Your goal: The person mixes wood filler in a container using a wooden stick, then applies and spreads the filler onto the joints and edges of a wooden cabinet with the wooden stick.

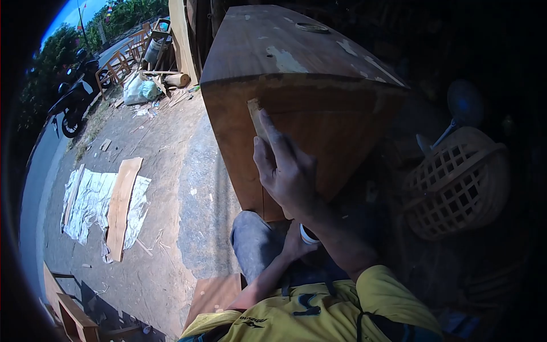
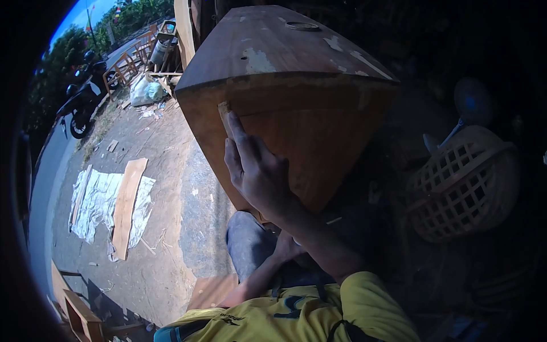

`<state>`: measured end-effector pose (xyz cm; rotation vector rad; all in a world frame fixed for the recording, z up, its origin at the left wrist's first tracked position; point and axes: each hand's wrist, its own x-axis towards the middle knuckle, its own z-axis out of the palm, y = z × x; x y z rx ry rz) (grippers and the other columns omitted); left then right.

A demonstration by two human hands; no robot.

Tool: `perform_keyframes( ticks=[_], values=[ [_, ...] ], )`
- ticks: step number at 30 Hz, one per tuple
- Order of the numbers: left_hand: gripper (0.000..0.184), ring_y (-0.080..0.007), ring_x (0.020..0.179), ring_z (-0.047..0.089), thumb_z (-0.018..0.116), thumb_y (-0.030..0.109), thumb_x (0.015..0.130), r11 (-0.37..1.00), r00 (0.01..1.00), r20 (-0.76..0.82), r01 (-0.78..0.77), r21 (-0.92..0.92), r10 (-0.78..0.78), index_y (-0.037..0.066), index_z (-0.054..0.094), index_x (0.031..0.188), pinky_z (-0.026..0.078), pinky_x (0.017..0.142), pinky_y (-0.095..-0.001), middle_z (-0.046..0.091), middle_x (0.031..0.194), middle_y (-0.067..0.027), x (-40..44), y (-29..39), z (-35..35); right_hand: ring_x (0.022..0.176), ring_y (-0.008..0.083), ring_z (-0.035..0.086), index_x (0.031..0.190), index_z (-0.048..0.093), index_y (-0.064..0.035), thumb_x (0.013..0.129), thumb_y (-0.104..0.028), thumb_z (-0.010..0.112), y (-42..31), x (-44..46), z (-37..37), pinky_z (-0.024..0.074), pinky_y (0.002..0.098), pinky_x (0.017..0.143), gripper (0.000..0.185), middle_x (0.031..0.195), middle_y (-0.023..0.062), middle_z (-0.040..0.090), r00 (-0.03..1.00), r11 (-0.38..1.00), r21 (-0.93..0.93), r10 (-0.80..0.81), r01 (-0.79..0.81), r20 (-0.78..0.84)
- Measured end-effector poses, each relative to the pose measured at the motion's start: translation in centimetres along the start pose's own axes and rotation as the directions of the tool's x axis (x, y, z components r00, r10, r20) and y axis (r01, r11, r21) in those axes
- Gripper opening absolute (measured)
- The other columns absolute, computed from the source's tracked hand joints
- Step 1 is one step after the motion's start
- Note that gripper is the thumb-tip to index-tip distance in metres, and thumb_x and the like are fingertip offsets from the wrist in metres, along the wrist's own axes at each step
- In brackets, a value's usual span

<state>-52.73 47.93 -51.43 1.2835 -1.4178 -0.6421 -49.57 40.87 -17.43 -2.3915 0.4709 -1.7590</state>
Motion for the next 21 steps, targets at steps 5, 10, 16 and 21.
perform_keyframes(
  ticks=[5, 10, 16, 21],
  values=[
    [0.109, -0.045, 0.139, 0.057, 0.1, 0.028, 0.064, 0.999, 0.999, -0.03, -0.033, 0.034, 0.034, 0.004, 0.045, 0.155, 0.046, 0.12, -0.0527, 0.058, 0.145, -0.0233, 0.2, 0.1, 0.2, 0.06, 0.0257, 0.072, 0.151, 0.064, -0.0003, 0.101, -0.005, 0.076, 0.1, -0.4, 0.3, 0.0572, 0.0391, 0.054, 0.051, 0.08, 0.016, 0.071, 0.999, 0.999, -0.051, -0.003, 0.005, 0.052],
    [0.11, -0.0442, 0.14, 0.057, 0.101, 0.027, 0.064, 1.0, 0.999, -0.035, -0.002, 0.019, 0.002, 0.004, 0.044, 0.156, 0.046, 0.12, -0.0525, 0.056, 0.148, -0.0228, 0.2, 0.5, 0.2, 0.062, 0.0248, 0.073, 0.151, 0.064, 0.0, 0.1, -0.005, 0.076, 0.1, 1.2, -0.7, 0.0577, 0.0393, 0.055, 0.052, 0.08, 0.0158, 0.071, 0.999, 0.999, 0.018, -0.027, 0.028, -0.024],
    [0.113, -0.0427, 0.142, 0.055, 0.101, 0.026, 0.063, 0.998, 0.999, -0.005, 0.051, 0.043, -0.051, 0.004, 0.042, 0.157, 0.046, 0.12, -0.0513, 0.056, 0.148, -0.0218, 0.0, -0.8, 0.7, 0.049, 0.022, 0.059, 0.159, 0.057, -0.0044, 0.103, -0.013, 0.073, 1.7, 0.6, -0.6, 0.0496, 0.0374, 0.044, 0.058, 0.072, 0.0077, 0.061, 0.996, 0.996, 0.022, -0.083, 0.083, -0.031],
    [0.116, -0.0423, 0.144, 0.055, 0.101, 0.025, 0.062, 0.994, 0.996, 0.018, 0.086, 0.066, -0.088, 0.003, 0.04, 0.158, 0.047, 0.12, -0.0506, 0.056, 0.15, -0.0215, 0.0, 1.3, 0.2, 0.058, 0.0247, 0.069, 0.155, 0.06, -0.0028, 0.099, -0.006, 0.077, 1.9, 1.4, -2.8, 0.0568, 0.0387, 0.054, 0.059, 0.077, 0.0125, 0.068, 0.999, 1.0, 0.022, -0.002, 0.003, -0.036]
  ],
)
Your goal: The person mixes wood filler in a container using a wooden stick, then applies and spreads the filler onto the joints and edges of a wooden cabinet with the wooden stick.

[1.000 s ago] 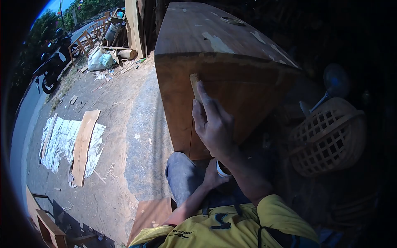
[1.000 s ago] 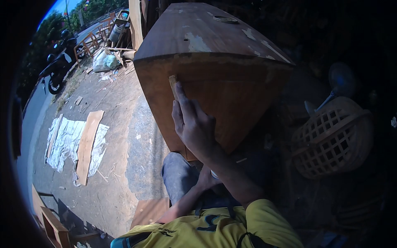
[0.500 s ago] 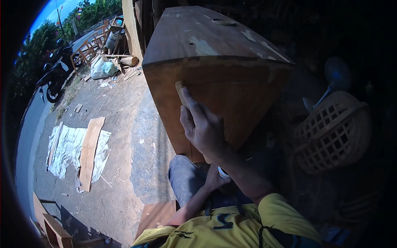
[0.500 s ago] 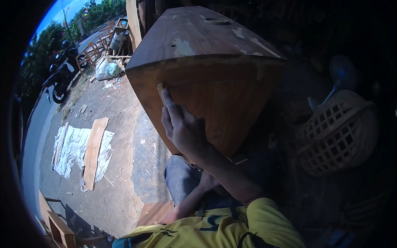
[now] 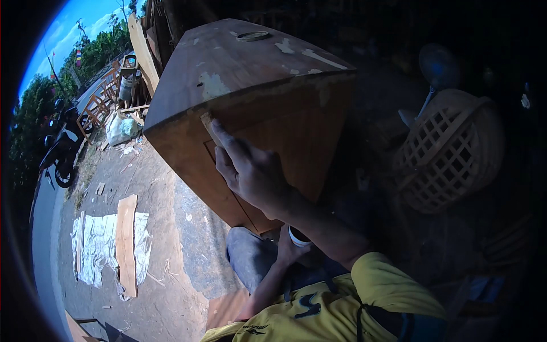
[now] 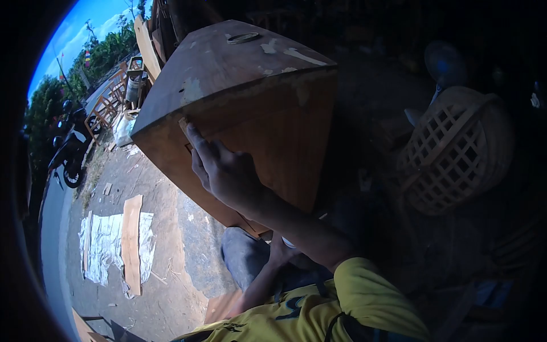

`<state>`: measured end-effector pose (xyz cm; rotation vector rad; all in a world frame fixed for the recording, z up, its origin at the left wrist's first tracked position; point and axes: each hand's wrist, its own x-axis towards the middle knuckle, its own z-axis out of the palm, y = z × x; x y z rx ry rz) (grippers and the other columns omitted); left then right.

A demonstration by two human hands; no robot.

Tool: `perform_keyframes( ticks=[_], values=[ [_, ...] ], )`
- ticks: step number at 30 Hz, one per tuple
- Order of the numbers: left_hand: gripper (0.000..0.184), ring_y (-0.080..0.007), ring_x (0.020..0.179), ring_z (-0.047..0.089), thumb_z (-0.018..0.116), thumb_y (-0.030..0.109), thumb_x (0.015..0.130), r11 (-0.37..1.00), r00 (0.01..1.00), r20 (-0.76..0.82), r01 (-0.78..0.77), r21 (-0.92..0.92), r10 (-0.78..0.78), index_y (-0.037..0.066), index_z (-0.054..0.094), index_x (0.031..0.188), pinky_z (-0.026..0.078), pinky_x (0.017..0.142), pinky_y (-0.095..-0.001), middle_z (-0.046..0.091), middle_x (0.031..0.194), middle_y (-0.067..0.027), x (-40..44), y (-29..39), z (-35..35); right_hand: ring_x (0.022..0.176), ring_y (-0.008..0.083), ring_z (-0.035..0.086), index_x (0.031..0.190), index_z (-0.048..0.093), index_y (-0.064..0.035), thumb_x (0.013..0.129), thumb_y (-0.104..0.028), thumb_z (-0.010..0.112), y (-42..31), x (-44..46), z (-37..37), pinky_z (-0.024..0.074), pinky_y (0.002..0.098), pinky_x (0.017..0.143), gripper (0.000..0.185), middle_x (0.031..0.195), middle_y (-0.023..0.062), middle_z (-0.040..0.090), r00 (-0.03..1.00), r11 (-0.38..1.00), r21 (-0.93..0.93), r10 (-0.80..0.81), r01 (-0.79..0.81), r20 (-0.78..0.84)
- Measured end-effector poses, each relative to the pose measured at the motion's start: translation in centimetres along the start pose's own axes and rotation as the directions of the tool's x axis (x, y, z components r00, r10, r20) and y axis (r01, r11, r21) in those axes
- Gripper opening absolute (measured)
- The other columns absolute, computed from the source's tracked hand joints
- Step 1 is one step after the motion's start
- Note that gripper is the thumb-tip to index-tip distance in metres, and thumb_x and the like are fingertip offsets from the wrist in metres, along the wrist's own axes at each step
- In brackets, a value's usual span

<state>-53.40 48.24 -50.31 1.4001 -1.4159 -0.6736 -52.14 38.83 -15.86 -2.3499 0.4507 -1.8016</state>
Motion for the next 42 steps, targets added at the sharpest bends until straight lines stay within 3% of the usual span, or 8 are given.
perform_keyframes(
  ticks=[5, 9, 16, 26, 32, 35, 37, 42],
  values=[
    [0.118, -0.0412, 0.145, 0.054, 0.1, 0.022, 0.062, 0.996, 0.996, -0.009, 0.091, -0.026, -0.091, 0.002, 0.037, 0.16, 0.046, 0.122, -0.0495, 0.055, 0.15, -0.0225, 0.3, 1.5, -0.3, 0.059, 0.0243, 0.07, 0.155, 0.06, -0.0042, 0.098, -0.007, 0.076, 2.0, 0.0, -2.4, 0.0569, 0.0388, 0.054, 0.059, 0.077, 0.0109, 0.069, 0.994, 0.998, -0.064, 0.014, -0.021, -0.11],
    [0.124, -0.0421, 0.144, 0.055, 0.1, 0.02, 0.06, 0.996, 0.997, -0.02, 0.07, 0.047, -0.069, -0.001, 0.034, 0.162, 0.046, 0.123, -0.0486, 0.054, 0.152, -0.0242, 0.2, 1.1, -0.2, 0.06, 0.0249, 0.071, 0.154, 0.061, -0.0025, 0.097, -0.005, 0.078, 4.1, -1.0, -5.1, 0.0581, 0.0407, 0.055, 0.059, 0.081, 0.0137, 0.07, 1.0, 0.999, -0.035, 0.016, -0.015, 0.022],
    [0.127, -0.041, 0.145, 0.056, 0.101, 0.021, 0.059, 0.994, 0.999, -0.042, 0.036, 0.099, -0.032, 0.0, 0.033, 0.164, 0.048, 0.121, -0.0496, 0.054, 0.155, -0.0235, 0.2, -0.1, 0.2, 0.079, 0.035, 0.08, 0.148, 0.063, -0.0002, 0.1, -0.008, 0.076, 10.0, -5.3, -10.1, 0.0638, 0.0411, 0.065, 0.05, 0.099, 0.022, 0.078, 0.966, 0.993, -0.099, 0.043, -0.07, -0.256],
    [0.125, -0.0401, 0.144, 0.058, 0.102, 0.023, 0.057, 0.989, 0.995, -0.075, 0.082, 0.124, -0.073, 0.0, 0.037, 0.161, 0.049, 0.122, -0.0486, 0.057, 0.152, -0.0209, 0.2, -0.6, 0.8, 0.078, 0.0329, 0.078, 0.148, 0.066, -0.0066, 0.101, -0.007, 0.074, 13.1, -4.8, -12.7, 0.0628, 0.0435, 0.064, 0.048, 0.094, 0.0169, 0.076, 0.988, 0.982, -0.156, 0.085, -0.105, -0.127],
    [0.125, -0.0403, 0.149, 0.053, 0.1, 0.027, 0.059, 0.983, 0.994, -0.072, 0.097, 0.155, -0.087, -0.002, 0.037, 0.162, 0.045, 0.126, -0.0483, 0.051, 0.157, -0.0228, 0.6, -0.9, 0.5, 0.076, 0.0232, 0.076, 0.148, 0.066, -0.0046, 0.106, -0.007, 0.07, 11.8, -9.9, -16.1, 0.0615, 0.0386, 0.067, 0.043, 0.097, 0.013, 0.077, 0.952, 0.955, 0.016, 0.295, -0.297, 0.077],
    [0.124, -0.0401, 0.148, 0.053, 0.1, 0.028, 0.059, 0.986, 0.996, -0.084, 0.024, 0.167, -0.01, -0.002, 0.037, 0.161, 0.045, 0.125, -0.0481, 0.052, 0.156, -0.0229, 0.2, -0.6, 0.1, 0.068, 0.0182, 0.067, 0.14, 0.071, -0.0021, 0.109, -0.004, 0.061, 10.7, -13.9, -19.3, 0.0573, 0.0343, 0.065, 0.033, 0.094, 0.0117, 0.073, 0.682, 0.738, 0.125, 0.527, -0.663, 0.507],
    [0.123, -0.0409, 0.146, 0.055, 0.1, 0.028, 0.058, 0.986, 0.994, -0.087, 0.083, 0.144, -0.071, -0.002, 0.038, 0.161, 0.046, 0.124, -0.0487, 0.053, 0.155, -0.0232, 0.2, 0.5, -0.1, 0.075, 0.0188, 0.07, 0.14, 0.074, -0.0085, 0.107, -0.006, 0.062, 11.7, -16.1, -21.1, 0.0572, 0.0345, 0.068, 0.035, 0.094, 0.0086, 0.07, 0.51, 0.761, -0.021, 0.455, -0.648, 0.731],
    [0.12, -0.0435, 0.144, 0.053, 0.099, 0.027, 0.058, 0.98, 0.994, -0.106, 0.059, 0.189, -0.039, -0.001, 0.041, 0.159, 0.046, 0.122, -0.0501, 0.054, 0.152, -0.0233, -0.1, 3.1, 0.0, 0.08, 0.0312, 0.072, 0.131, 0.076, -0.0094, 0.101, -0.007, 0.065, 12.1, -19.3, -21.4, 0.0586, 0.0465, 0.07, 0.033, 0.095, 0.0129, 0.068, 0.538, 0.946, -0.188, 0.307, -0.265, 0.785]
  ],
)
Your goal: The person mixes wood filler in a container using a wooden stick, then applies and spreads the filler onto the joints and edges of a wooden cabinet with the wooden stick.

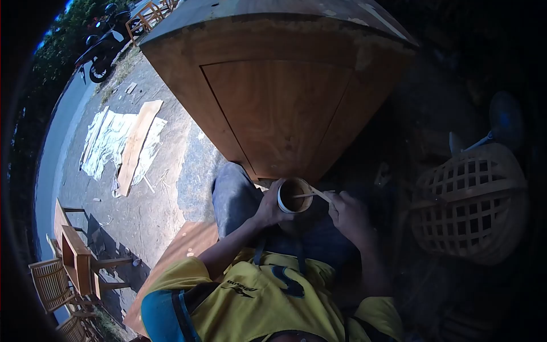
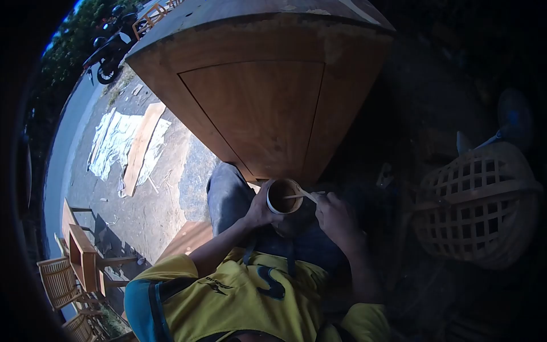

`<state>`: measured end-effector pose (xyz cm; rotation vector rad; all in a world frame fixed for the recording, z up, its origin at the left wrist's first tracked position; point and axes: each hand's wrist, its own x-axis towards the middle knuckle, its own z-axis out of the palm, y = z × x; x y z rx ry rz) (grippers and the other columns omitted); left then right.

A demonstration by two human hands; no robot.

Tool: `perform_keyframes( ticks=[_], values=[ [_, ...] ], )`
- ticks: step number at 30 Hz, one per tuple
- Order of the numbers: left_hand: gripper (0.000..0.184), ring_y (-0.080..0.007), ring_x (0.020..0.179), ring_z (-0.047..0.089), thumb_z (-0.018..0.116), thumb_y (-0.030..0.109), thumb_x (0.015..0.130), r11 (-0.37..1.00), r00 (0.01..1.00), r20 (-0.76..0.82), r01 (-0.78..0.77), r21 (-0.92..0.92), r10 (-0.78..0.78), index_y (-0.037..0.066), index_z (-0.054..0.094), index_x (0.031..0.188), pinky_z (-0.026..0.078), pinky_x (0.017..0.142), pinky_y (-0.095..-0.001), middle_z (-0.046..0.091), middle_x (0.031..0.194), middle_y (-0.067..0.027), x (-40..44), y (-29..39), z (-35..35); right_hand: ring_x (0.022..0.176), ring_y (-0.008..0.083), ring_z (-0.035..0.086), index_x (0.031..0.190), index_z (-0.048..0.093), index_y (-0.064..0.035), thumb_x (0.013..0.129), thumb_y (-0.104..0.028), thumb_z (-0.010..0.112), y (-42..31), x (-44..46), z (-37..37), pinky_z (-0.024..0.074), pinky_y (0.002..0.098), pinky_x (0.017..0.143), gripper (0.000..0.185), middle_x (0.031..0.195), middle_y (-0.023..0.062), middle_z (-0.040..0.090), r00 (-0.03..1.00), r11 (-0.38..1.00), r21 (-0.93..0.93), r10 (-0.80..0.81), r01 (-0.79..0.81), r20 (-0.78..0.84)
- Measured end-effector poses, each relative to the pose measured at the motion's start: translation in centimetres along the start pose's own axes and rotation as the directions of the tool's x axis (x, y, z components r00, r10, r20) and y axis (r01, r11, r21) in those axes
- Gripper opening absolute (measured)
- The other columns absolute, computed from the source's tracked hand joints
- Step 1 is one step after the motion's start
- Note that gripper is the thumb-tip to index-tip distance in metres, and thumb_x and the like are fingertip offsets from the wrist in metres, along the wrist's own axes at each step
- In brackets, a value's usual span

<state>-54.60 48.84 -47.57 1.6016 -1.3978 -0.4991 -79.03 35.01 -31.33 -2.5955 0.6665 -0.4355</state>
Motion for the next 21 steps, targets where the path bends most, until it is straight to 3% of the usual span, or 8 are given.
perform_keyframes(
  ticks=[1, 2, 5, 6, 10, 13, 15, 21],
  values=[
    [0.12, -0.0438, 0.146, 0.052, 0.099, 0.027, 0.058, 1.0, 1.0, -0.002, -0.001, 0.017, 0.001, -0.001, 0.041, 0.159, 0.045, 0.123, -0.0503, 0.054, 0.152, -0.0233, 0.0, 0.4, -0.1, 0.081, 0.034, 0.072, 0.128, 0.077, -0.0096, 0.099, -0.007, 0.065, -0.4, 0.5, 0.2, 0.0587, 0.0498, 0.071, 0.032, 0.095, 0.0132, 0.068, 0.997, 0.996, -0.086, -0.023, 0.03, 0.075],
    [0.12, -0.0438, 0.146, 0.052, 0.099, 0.027, 0.058, 1.0, 1.0, -0.014, 0.0, 0.022, 0.001, -0.001, 0.041, 0.159, 0.045, 0.123, -0.0503, 0.054, 0.152, -0.0233, 0.1, 0.7, -0.2, 0.093, 0.0355, 0.075, 0.123, 0.08, -0.0102, 0.1, -0.008, 0.065, -1.1, 1.4, 0.3, 0.0604, 0.0515, 0.084, 0.027, 0.107, 0.0155, 0.07, 0.958, 0.987, -0.151, 0.09, -0.049, 0.272],
    [0.12, -0.0447, 0.147, 0.051, 0.099, 0.028, 0.058, 0.999, 0.999, 0.0, -0.039, 0.032, 0.039, 0.0, 0.042, 0.159, 0.043, 0.125, -0.0511, 0.054, 0.153, -0.0237, 0.2, 1.5, 0.0, 0.094, 0.0362, 0.075, 0.118, 0.081, -0.0088, 0.1, -0.011, 0.065, -1.3, 2.9, 2.7, 0.0599, 0.0509, 0.087, 0.024, 0.108, 0.0167, 0.07, 0.948, 0.951, -0.31, 0.078, 0.023, 0.309],
    [0.12, -0.0449, 0.147, 0.051, 0.099, 0.029, 0.058, 0.995, 0.997, 0.028, -0.07, 0.064, 0.069, 0.0, 0.042, 0.159, 0.042, 0.125, -0.0513, 0.054, 0.153, -0.0235, 0.3, 1.5, 0.1, 0.096, 0.0359, 0.076, 0.114, 0.081, -0.0069, 0.099, -0.013, 0.065, -1.4, 3.3, 2.9, 0.0599, 0.0497, 0.089, 0.023, 0.108, 0.0183, 0.072, 0.952, 0.949, -0.297, -0.005, 0.101, 0.306],
    [0.119, -0.0444, 0.146, 0.05, 0.099, 0.027, 0.059, 0.996, 0.997, 0.042, -0.062, 0.062, 0.059, 0.003, 0.042, 0.16, 0.042, 0.125, -0.0522, 0.054, 0.154, -0.022, -0.1, 2.2, 0.0, 0.099, 0.0364, 0.077, 0.108, 0.082, -0.006, 0.097, -0.012, 0.067, -2.6, 5.4, 2.2, 0.0602, 0.0496, 0.089, 0.02, 0.108, 0.0194, 0.073, 0.905, 0.953, -0.255, -0.042, 0.163, 0.423],
    [0.118, -0.0433, 0.146, 0.05, 0.1, 0.025, 0.058, 0.999, 0.999, 0.0, -0.042, 0.028, 0.042, 0.005, 0.043, 0.159, 0.043, 0.125, -0.0517, 0.054, 0.154, -0.0204, -0.2, 2.0, 0.1, 0.101, 0.0366, 0.077, 0.102, 0.082, -0.0055, 0.094, -0.011, 0.068, -3.1, 6.1, 2.9, 0.0603, 0.05, 0.089, 0.017, 0.108, 0.0195, 0.075, 0.894, 0.915, -0.341, -0.043, 0.215, 0.447],
    [0.119, -0.0432, 0.147, 0.05, 0.1, 0.025, 0.058, 0.997, 0.997, 0.02, -0.074, 0.017, 0.073, 0.005, 0.042, 0.159, 0.042, 0.125, -0.0522, 0.054, 0.154, -0.0204, -0.2, 1.7, 0.3, 0.099, 0.0369, 0.077, 0.098, 0.081, -0.0048, 0.093, -0.012, 0.07, -3.4, 6.6, 3.3, 0.0611, 0.05, 0.088, 0.015, 0.109, 0.0196, 0.074, 0.857, 0.922, -0.33, -0.005, 0.204, 0.516],
    [0.12, -0.0426, 0.148, 0.049, 0.099, 0.03, 0.058, 0.989, 0.989, 0.021, -0.15, 0.017, 0.149, 0.005, 0.041, 0.16, 0.039, 0.126, -0.0536, 0.054, 0.154, -0.0192, 0.5, 1.7, -0.2, 0.104, 0.0366, 0.077, 0.101, 0.082, -0.0075, 0.09, -0.014, 0.077, -4.0, 7.5, 4.7, 0.0608, 0.0503, 0.094, 0.014, 0.111, 0.0193, 0.074, 0.864, 0.893, -0.404, 0.035, 0.199, 0.503]
  ],
)
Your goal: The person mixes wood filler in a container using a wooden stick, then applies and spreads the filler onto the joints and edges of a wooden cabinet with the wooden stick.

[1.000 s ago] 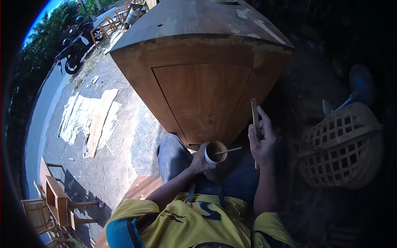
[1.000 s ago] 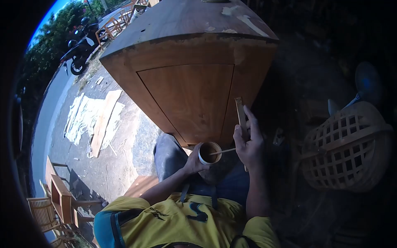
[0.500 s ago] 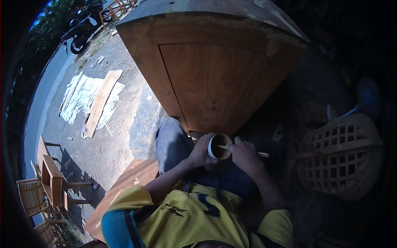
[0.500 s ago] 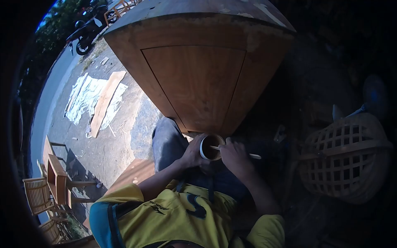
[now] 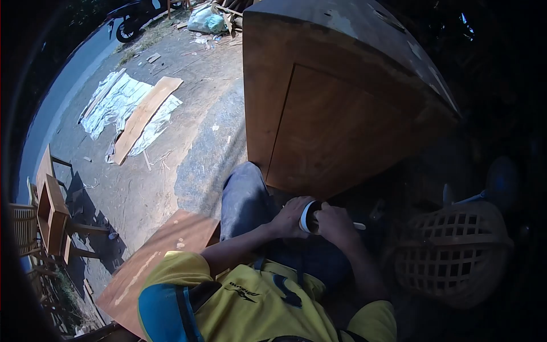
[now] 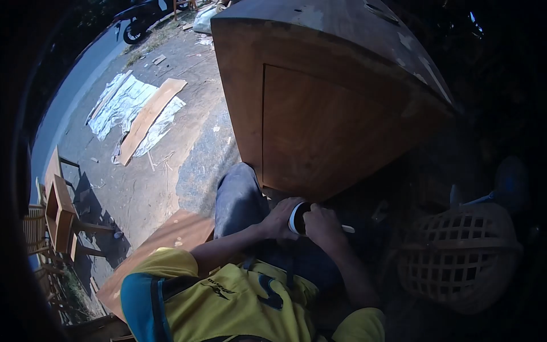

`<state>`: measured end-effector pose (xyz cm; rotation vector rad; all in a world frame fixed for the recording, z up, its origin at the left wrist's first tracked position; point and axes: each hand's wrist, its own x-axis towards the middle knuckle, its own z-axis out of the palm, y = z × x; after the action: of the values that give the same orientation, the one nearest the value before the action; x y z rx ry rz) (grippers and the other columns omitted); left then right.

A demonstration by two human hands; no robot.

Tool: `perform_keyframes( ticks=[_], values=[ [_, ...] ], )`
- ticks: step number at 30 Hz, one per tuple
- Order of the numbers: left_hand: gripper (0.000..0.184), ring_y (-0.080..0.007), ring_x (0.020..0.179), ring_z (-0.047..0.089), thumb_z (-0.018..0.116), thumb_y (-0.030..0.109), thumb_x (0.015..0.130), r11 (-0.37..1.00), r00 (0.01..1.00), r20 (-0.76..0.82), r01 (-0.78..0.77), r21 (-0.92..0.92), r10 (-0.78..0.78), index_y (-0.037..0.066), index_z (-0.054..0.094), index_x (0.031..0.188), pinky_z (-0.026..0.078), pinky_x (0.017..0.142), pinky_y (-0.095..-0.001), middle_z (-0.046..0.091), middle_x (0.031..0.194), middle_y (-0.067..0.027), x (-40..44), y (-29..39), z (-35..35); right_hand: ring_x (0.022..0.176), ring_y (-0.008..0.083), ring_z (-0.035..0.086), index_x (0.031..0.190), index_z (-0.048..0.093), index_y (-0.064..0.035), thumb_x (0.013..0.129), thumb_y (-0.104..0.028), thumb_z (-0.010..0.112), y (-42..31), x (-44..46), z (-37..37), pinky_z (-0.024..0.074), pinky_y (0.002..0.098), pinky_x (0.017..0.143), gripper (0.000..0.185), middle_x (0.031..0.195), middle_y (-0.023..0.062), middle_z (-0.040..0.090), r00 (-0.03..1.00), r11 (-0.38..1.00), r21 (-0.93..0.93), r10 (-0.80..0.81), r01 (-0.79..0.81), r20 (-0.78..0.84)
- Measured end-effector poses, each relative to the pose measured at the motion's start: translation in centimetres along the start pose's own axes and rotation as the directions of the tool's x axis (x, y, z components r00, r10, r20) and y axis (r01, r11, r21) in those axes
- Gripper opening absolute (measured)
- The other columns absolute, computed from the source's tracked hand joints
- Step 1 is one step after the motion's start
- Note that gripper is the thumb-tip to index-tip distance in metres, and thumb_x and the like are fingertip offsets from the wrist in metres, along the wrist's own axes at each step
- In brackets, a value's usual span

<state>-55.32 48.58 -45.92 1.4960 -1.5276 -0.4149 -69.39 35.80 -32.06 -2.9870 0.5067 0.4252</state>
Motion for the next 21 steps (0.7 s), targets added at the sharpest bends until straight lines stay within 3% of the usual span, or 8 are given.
perform_keyframes(
  ticks=[2, 5, 8, 10, 13, 16, 19, 21],
  values=[
    [0.121, -0.0428, 0.149, 0.049, 0.099, 0.03, 0.058, 1.0, 0.999, 0.024, -0.021, -0.007, 0.021, 0.005, 0.04, 0.161, 0.039, 0.126, -0.054, 0.054, 0.154, -0.0193, -0.1, -0.3, -0.1, 0.103, 0.0355, 0.078, 0.102, 0.081, -0.0068, 0.088, -0.014, 0.08, 0.1, -0.1, -1.4, 0.0613, 0.0496, 0.093, 0.016, 0.112, 0.0189, 0.074, 0.996, 0.997, 0.077, 0.0, -0.007, 0.088],
    [0.119, -0.0432, 0.146, 0.051, 0.099, 0.028, 0.058, 0.999, 1.0, 0.005, -0.005, -0.034, 0.005, 0.004, 0.042, 0.16, 0.041, 0.124, -0.054, 0.054, 0.154, -0.0202, 0.6, -0.5, -0.6, 0.102, 0.0346, 0.078, 0.106, 0.081, -0.0065, 0.088, -0.014, 0.078, 0.5, 0.8, -1.0, 0.0616, 0.0492, 0.091, 0.02, 0.112, 0.0155, 0.074, 0.991, 0.995, 0.021, 0.096, -0.099, 0.094],
    [0.115, -0.044, 0.145, 0.051, 0.099, 0.026, 0.058, 0.997, 0.998, -0.031, -0.053, -0.058, 0.052, 0.002, 0.046, 0.157, 0.041, 0.124, -0.0536, 0.055, 0.152, -0.0217, 1.5, -1.1, -0.9, 0.105, 0.0355, 0.076, 0.116, 0.084, -0.0131, 0.093, -0.017, 0.072, 0.7, 0.4, -1.5, 0.0605, 0.0499, 0.093, 0.026, 0.113, 0.0148, 0.075, 0.991, 0.979, 0.189, 0.061, -0.082, 0.117],
    [0.115, -0.0454, 0.143, 0.053, 0.1, 0.023, 0.056, 0.994, 0.996, -0.066, -0.066, -0.086, 0.06, 0.001, 0.046, 0.155, 0.044, 0.122, -0.0533, 0.056, 0.151, -0.0227, 1.5, -1.9, -1.1, 0.098, 0.0342, 0.075, 0.12, 0.083, -0.0142, 0.095, -0.02, 0.072, 2.6, -0.8, -1.5, 0.0601, 0.0472, 0.087, 0.028, 0.105, 0.0134, 0.074, 0.995, 0.962, 0.267, 0.081, -0.064, -0.052],
    [0.117, -0.0462, 0.14, 0.055, 0.099, 0.02, 0.054, 0.99, 0.986, -0.15, -0.094, -0.107, 0.077, -0.002, 0.045, 0.155, 0.049, 0.118, -0.052, 0.056, 0.149, -0.0241, 1.9, -2.5, -1.6, 0.094, 0.0332, 0.074, 0.121, 0.083, -0.0143, 0.097, -0.019, 0.073, 4.1, -2.5, -2.6, 0.0602, 0.0444, 0.085, 0.027, 0.1, 0.0128, 0.073, 0.983, 0.911, 0.396, 0.163, -0.118, -0.082],
    [0.116, -0.0454, 0.139, 0.056, 0.099, 0.019, 0.054, 0.987, 0.979, -0.17, -0.129, -0.099, 0.111, -0.003, 0.045, 0.154, 0.049, 0.118, -0.0514, 0.056, 0.148, -0.024, 2.0, -3.1, -1.8, 0.101, 0.0356, 0.076, 0.12, 0.083, -0.0134, 0.1, -0.021, 0.071, 5.0, -3.9, -2.4, 0.0605, 0.047, 0.089, 0.024, 0.102, 0.0139, 0.077, 0.968, 0.865, 0.484, 0.217, -0.13, -0.128],
    [0.115, -0.0436, 0.139, 0.057, 0.1, 0.021, 0.056, 0.992, 0.978, -0.205, -0.065, -0.104, 0.043, -0.003, 0.045, 0.154, 0.05, 0.118, -0.0503, 0.057, 0.148, -0.0228, 1.8, -3.5, -1.5, 0.09, 0.0275, 0.079, 0.122, 0.079, -0.0068, 0.104, -0.014, 0.068, 5.3, -4.4, -1.2, 0.062, 0.04, 0.082, 0.022, 0.1, 0.0128, 0.079, 0.948, 0.768, 0.641, 0.193, 0.015, -0.253],
    [0.115, -0.0432, 0.139, 0.057, 0.101, 0.022, 0.056, 0.994, 0.978, -0.209, -0.049, -0.101, 0.026, -0.002, 0.046, 0.154, 0.05, 0.118, -0.0501, 0.057, 0.148, -0.0226, 1.5, -3.7, -1.2, 0.077, 0.017, 0.077, 0.129, 0.072, -0.0025, 0.109, -0.009, 0.064, 3.8, -4.7, -2.8, 0.0619, 0.0333, 0.073, 0.022, 0.092, 0.0114, 0.078, 0.937, 0.495, 0.854, 0.348, -0.161, -0.025]
  ],
)
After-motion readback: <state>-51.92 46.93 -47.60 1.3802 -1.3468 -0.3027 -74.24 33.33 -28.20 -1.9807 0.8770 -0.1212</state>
